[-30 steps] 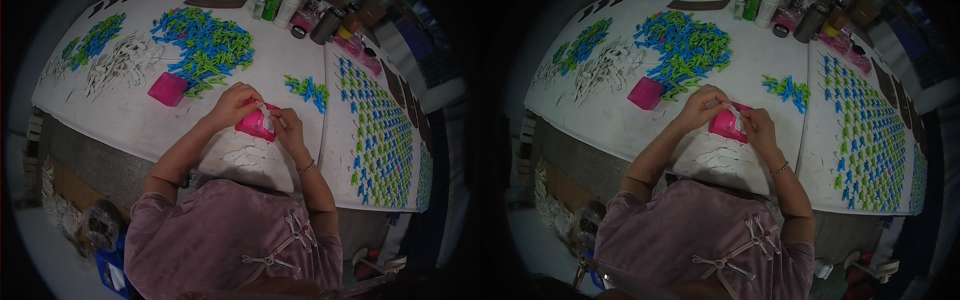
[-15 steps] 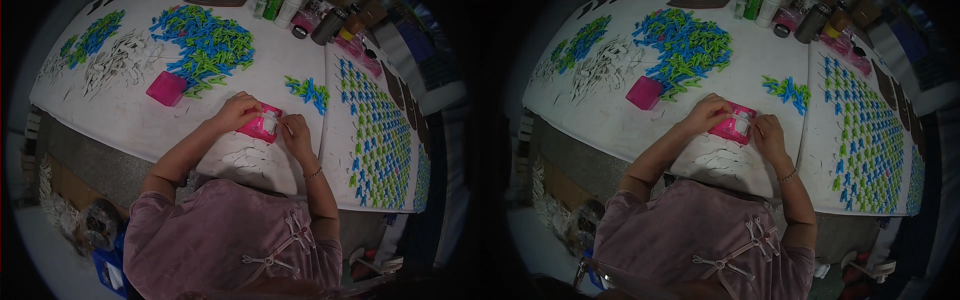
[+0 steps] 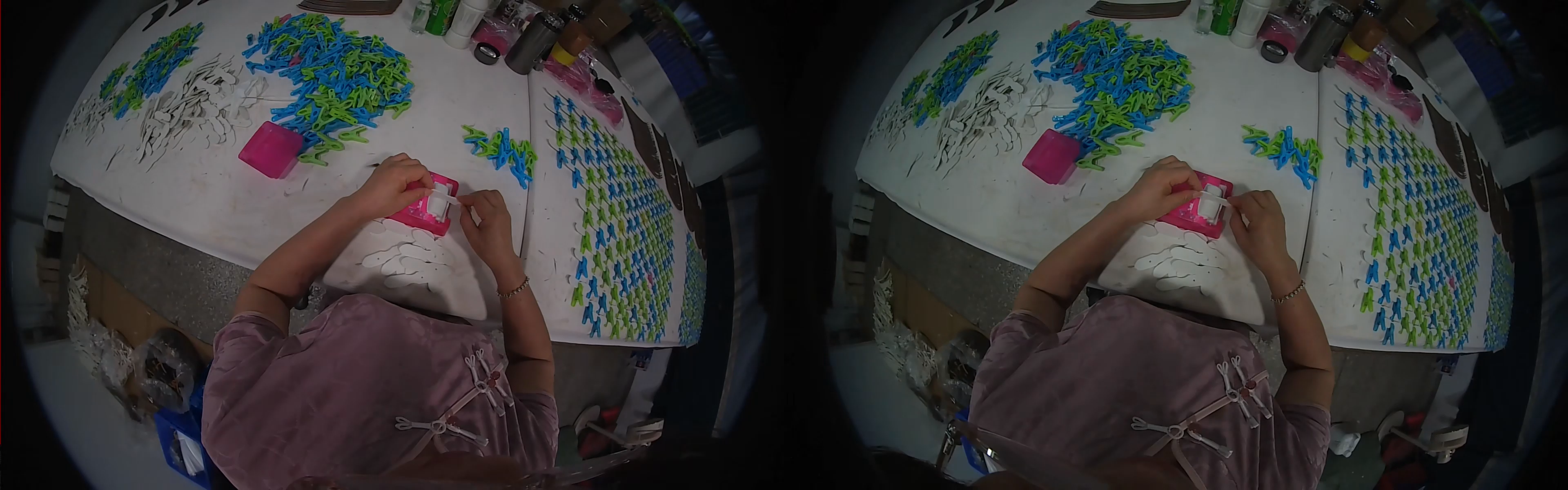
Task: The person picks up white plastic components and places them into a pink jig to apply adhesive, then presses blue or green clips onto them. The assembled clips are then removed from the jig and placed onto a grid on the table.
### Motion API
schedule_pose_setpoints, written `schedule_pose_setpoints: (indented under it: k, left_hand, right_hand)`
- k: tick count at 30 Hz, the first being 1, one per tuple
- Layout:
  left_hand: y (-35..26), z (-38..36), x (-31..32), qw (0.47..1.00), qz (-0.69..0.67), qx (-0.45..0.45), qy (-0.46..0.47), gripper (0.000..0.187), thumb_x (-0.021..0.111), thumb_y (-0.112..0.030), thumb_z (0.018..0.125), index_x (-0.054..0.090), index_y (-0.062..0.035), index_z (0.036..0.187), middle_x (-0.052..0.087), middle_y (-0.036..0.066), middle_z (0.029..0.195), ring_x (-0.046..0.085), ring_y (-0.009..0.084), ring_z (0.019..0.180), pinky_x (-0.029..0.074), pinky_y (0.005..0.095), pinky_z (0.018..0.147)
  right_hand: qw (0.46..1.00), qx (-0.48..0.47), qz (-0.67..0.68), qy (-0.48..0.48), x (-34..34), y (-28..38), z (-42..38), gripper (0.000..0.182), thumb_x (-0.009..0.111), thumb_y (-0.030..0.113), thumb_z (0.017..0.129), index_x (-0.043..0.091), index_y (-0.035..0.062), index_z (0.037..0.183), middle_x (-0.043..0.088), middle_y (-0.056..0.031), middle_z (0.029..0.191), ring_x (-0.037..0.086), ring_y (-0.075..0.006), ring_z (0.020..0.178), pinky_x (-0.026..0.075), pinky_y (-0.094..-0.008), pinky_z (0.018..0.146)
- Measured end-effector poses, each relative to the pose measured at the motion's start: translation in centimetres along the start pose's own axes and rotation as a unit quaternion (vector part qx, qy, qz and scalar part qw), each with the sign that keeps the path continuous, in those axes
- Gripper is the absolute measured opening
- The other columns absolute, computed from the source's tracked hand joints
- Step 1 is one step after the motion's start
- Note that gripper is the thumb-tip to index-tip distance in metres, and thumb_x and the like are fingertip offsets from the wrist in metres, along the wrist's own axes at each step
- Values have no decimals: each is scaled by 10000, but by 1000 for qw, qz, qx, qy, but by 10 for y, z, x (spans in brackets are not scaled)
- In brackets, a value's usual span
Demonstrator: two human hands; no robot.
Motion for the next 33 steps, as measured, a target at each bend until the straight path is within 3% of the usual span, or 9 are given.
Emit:
schedule_pose_setpoints:
  k: [6,9,12,14,20,24,26,29,33]
  left_hand:
    - [-6,10,10,999,9,12,34,76,688,-126,741,637,-100,790,606,23,780,547,240,824,421,354,782]
    - [-9,13,13,999,13,15,35,74,696,-130,733,641,-108,776,608,22,780,549,238,830,418,360,785]
    - [-8,14,19,999,23,27,18,78,705,-136,728,644,-108,767,609,22,786,553,240,823,419,371,782]
    - [-6,13,19,1000,19,13,4,93,716,-141,721,646,-99,765,613,25,800,557,244,812,419,377,774]
    - [-7,8,14,998,-63,-16,-24,124,728,-144,713,633,-81,761,612,49,816,553,257,801,425,373,768]
    - [-9,8,10,999,-46,0,-19,150,720,-139,716,614,-80,804,609,55,814,550,262,796,429,374,771]
    - [-18,10,-2,997,-56,-3,-55,190,706,-130,719,590,-82,863,612,50,820,553,261,823,428,375,785]
    - [-35,13,-19,997,-49,5,-59,217,687,-120,722,570,-88,902,614,42,842,553,250,868,426,372,800]
    - [-38,12,-26,1000,-14,0,-27,202,677,-118,725,573,-96,898,616,30,855,552,237,897,409,368,833]
  right_hand:
    - [999,20,-21,-26,-17,10,13,205,629,-10,698,615,37,897,581,-96,837,536,-284,768,446,-380,698]
    - [999,14,-3,-29,-19,16,23,258,616,-51,707,589,26,952,570,-93,867,540,-229,779,459,-310,707]
    - [995,49,80,-28,-14,17,29,308,626,-49,726,569,38,1016,557,-63,886,535,-170,816,455,-277,758]
    - [966,126,226,-21,-6,10,28,363,632,-52,741,538,56,1074,538,-23,920,515,-125,857,439,-257,813]
    - [921,196,336,3,23,-6,11,399,608,-74,742,497,62,1100,519,-4,947,497,-116,884,422,-254,828]
    - [910,209,357,-3,36,-12,7,371,588,-70,754,496,55,1091,509,-1,929,498,-113,883,421,-250,824]
    - [941,177,290,-5,36,-6,9,344,580,-59,766,495,51,1082,505,-3,922,493,-111,871,420,-241,806]
    - [940,170,295,-14,39,0,13,348,582,-48,741,509,36,1070,515,-31,891,499,-123,812,436,-257,733]
    - [951,162,264,-5,46,-1,14,316,577,-43,751,525,30,1054,538,-52,896,525,-146,803,443,-265,734]
Point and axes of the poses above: each hand's wrist, its own z-axis towards the middle knuckle, its own x-axis out of the palm, y = z × x, the point moved 3 cm from there along z, towards the middle knuckle
